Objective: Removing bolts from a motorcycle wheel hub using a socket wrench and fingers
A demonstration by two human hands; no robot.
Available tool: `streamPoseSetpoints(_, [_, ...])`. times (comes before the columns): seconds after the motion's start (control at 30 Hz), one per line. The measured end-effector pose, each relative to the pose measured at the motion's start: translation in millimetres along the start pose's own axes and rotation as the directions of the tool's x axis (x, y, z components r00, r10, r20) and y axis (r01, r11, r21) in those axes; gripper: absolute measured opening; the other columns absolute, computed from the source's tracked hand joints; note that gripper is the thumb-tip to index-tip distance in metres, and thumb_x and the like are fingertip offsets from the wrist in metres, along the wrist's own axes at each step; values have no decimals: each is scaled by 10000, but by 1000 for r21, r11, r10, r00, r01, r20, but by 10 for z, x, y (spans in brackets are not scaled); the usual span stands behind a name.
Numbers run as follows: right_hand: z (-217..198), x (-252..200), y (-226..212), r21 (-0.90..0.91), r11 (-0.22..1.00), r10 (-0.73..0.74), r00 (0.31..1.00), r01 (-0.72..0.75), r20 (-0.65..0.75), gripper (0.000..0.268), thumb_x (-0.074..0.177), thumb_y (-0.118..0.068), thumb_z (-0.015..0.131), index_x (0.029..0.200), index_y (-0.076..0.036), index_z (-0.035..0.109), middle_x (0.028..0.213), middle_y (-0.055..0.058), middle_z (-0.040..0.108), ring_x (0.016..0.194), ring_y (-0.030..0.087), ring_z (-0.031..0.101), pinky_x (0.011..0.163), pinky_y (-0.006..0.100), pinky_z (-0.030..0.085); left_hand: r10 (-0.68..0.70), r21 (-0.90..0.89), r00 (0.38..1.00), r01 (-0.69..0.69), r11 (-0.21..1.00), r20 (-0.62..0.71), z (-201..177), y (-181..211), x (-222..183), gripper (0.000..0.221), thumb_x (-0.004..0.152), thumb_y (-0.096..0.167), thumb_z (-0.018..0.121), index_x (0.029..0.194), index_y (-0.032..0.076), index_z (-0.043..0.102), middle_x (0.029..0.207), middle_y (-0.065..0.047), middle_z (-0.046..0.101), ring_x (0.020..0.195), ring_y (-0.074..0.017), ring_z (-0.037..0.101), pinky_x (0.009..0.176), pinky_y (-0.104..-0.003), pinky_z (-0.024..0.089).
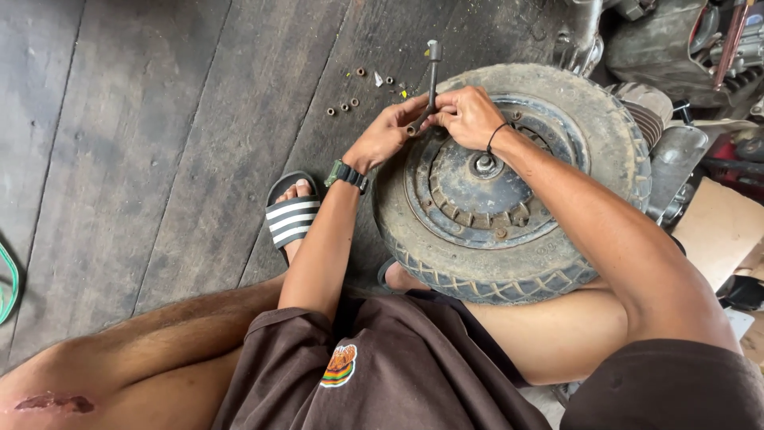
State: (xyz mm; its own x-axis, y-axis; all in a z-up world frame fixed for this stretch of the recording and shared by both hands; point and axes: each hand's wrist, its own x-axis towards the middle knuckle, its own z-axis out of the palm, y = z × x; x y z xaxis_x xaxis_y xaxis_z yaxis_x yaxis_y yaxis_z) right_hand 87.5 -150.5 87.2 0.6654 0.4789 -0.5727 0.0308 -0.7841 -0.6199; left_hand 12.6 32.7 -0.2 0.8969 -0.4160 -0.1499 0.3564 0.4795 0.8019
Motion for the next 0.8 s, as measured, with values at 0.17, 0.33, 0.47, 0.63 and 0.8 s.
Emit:
streamPoseSetpoints(0.17, [-64,-14,-44,10,1000,28,998,-28,61,139,976,-235,721,1101,-210,774,964,-14,783,1044,157,710,959,397,532,-41,-295,999,44,954,19,0,-99,0,624,1011,-17,649,1575,76,396,1398,-40,625,1218,-88,605,1070,-261,529])
streamPoseSetpoints(0.33, [-83,1,-25,46,996,66,991,-72,119,195,985,-273,704,1166,-230,763,1010,1,777,1134,154,677,1024,414,502,-57,-439,983,129,889,174,-80,45,-33,675,1014,81,666,1601,46,336,1503,-22,538,1239,-78,607,1104,-249,524])
streamPoseSetpoints(0.47, [-170,-31,-258,28,997,70,989,-75,132,203,1015,-254,671,1196,-218,754,992,-6,779,1200,163,648,1055,394,482,3,-357,992,43,933,127,-98,-178,196,696,946,67,794,1540,42,431,1396,-55,593,1224,-142,607,1051,-323,552])
streamPoseSetpoints(0.63, [-112,4,-44,-26,994,109,994,-109,16,199,925,-265,740,1113,-204,765,939,105,765,1056,288,711,938,451,529,32,-42,921,-53,998,-388,108,-372,386,476,675,182,1024,954,80,653,828,-30,639,862,-172,608,860,-330,497])
streamPoseSetpoints(0.8, [90,107,317,-179,970,147,982,-166,-116,216,929,-374,715,958,-167,767,824,49,750,904,327,729,823,492,559,14,85,640,80,993,-768,584,-53,285,529,660,382,986,759,112,541,683,-77,655,673,-216,651,662,-318,474])
